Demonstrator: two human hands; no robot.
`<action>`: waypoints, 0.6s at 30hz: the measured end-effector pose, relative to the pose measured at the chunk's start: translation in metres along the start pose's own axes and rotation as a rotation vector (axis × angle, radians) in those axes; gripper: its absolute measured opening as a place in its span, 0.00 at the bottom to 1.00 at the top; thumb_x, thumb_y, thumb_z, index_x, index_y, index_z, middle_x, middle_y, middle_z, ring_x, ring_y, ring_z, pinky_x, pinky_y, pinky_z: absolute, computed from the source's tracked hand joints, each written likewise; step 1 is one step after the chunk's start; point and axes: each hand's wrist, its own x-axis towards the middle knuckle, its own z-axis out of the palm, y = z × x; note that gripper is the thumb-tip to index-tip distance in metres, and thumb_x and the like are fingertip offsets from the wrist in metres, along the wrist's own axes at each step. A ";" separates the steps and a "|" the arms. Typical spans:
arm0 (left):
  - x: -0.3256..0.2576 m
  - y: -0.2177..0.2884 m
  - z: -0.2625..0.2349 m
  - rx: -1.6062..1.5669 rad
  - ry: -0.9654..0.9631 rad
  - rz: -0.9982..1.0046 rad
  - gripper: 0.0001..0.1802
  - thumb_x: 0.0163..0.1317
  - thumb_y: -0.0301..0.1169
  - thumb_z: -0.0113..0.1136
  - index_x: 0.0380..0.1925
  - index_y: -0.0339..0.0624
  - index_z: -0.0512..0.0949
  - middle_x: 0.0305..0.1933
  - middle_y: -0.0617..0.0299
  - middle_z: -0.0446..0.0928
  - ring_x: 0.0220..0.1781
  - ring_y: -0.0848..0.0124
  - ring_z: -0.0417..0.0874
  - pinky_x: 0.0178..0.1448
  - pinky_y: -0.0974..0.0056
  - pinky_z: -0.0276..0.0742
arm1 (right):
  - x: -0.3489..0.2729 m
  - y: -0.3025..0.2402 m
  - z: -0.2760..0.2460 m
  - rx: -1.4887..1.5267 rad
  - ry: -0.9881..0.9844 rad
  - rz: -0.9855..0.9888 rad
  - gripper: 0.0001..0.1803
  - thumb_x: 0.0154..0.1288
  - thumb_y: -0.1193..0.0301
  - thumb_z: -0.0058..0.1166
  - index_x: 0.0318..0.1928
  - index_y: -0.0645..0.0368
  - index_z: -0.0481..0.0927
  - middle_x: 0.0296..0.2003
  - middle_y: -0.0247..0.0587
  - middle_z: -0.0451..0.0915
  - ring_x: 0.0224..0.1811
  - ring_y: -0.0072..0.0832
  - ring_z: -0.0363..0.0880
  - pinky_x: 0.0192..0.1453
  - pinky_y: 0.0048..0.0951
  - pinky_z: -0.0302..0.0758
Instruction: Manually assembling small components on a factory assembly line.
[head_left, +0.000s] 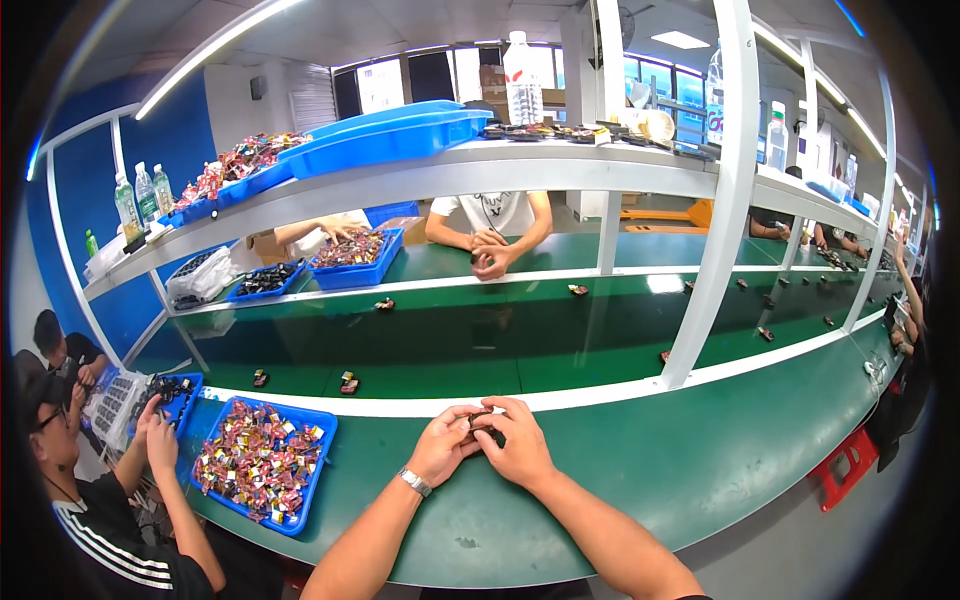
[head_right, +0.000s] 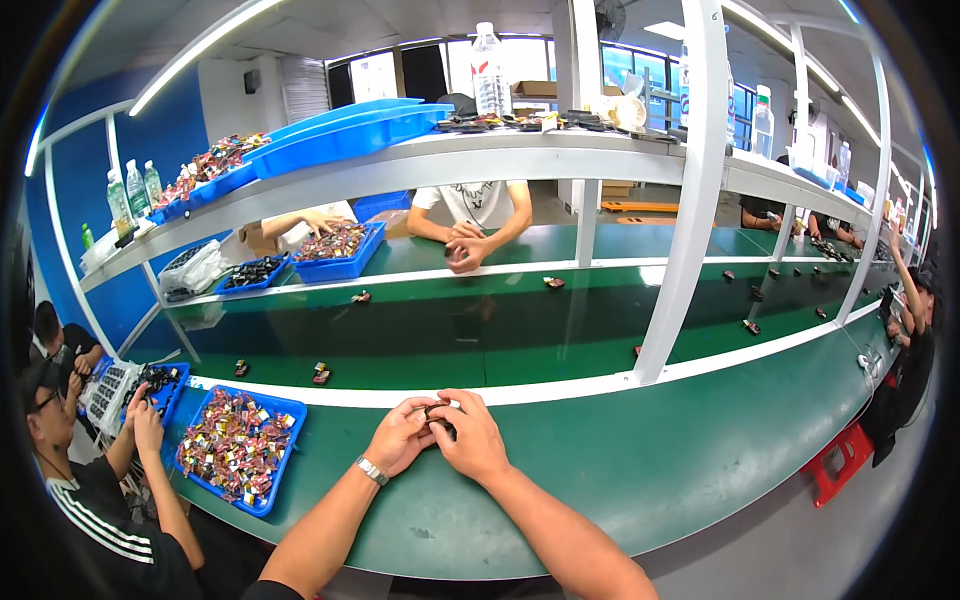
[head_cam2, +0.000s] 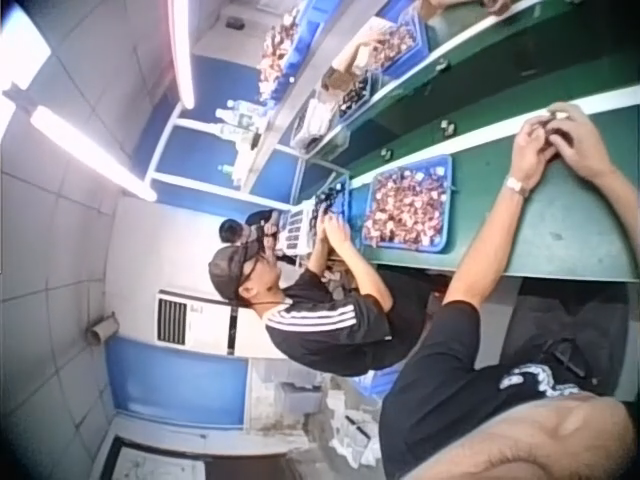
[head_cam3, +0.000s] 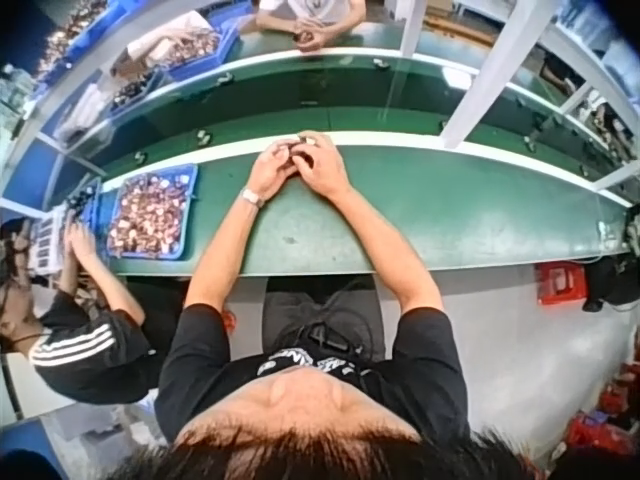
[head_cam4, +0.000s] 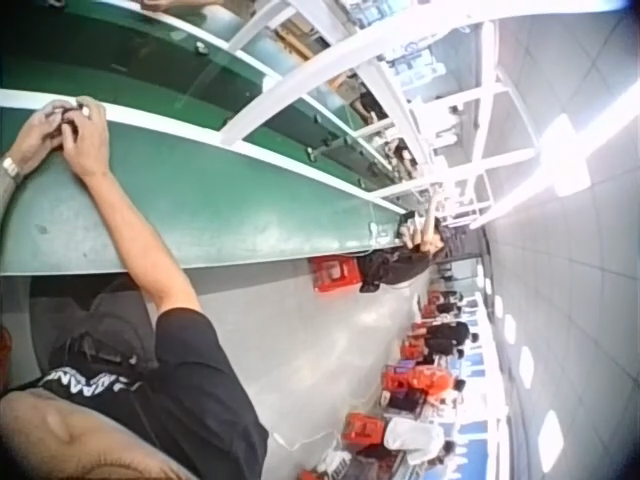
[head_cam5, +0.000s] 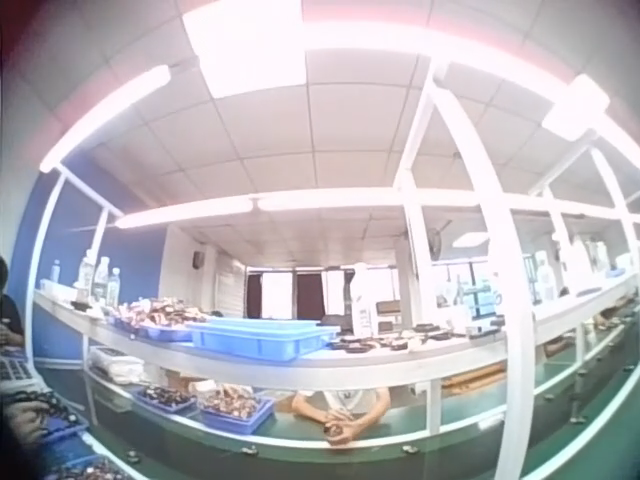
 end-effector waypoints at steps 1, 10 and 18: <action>0.000 -0.001 -0.004 -0.010 0.000 -0.008 0.15 0.72 0.28 0.49 0.57 0.39 0.68 0.54 0.56 0.75 0.57 0.66 0.78 0.65 0.56 0.75 | 0.001 -0.003 0.001 0.014 0.041 0.011 0.09 0.54 0.76 0.63 0.38 0.57 0.83 0.51 0.40 0.76 0.52 0.37 0.76 0.51 0.34 0.78; 0.002 -0.002 -0.005 -0.032 -0.006 -0.041 0.14 0.72 0.29 0.51 0.55 0.42 0.69 0.52 0.58 0.76 0.56 0.67 0.77 0.66 0.54 0.73 | 0.003 -0.003 -0.001 -0.066 0.065 -0.044 0.09 0.50 0.79 0.64 0.34 0.57 0.82 0.38 0.37 0.78 0.42 0.35 0.77 0.42 0.32 0.77; 0.002 0.000 -0.006 -0.048 -0.011 -0.044 0.14 0.72 0.30 0.51 0.55 0.42 0.69 0.51 0.59 0.77 0.55 0.68 0.78 0.65 0.54 0.73 | 0.005 -0.011 -0.004 -0.100 0.038 -0.087 0.10 0.49 0.79 0.64 0.34 0.58 0.82 0.38 0.38 0.78 0.42 0.36 0.76 0.44 0.33 0.77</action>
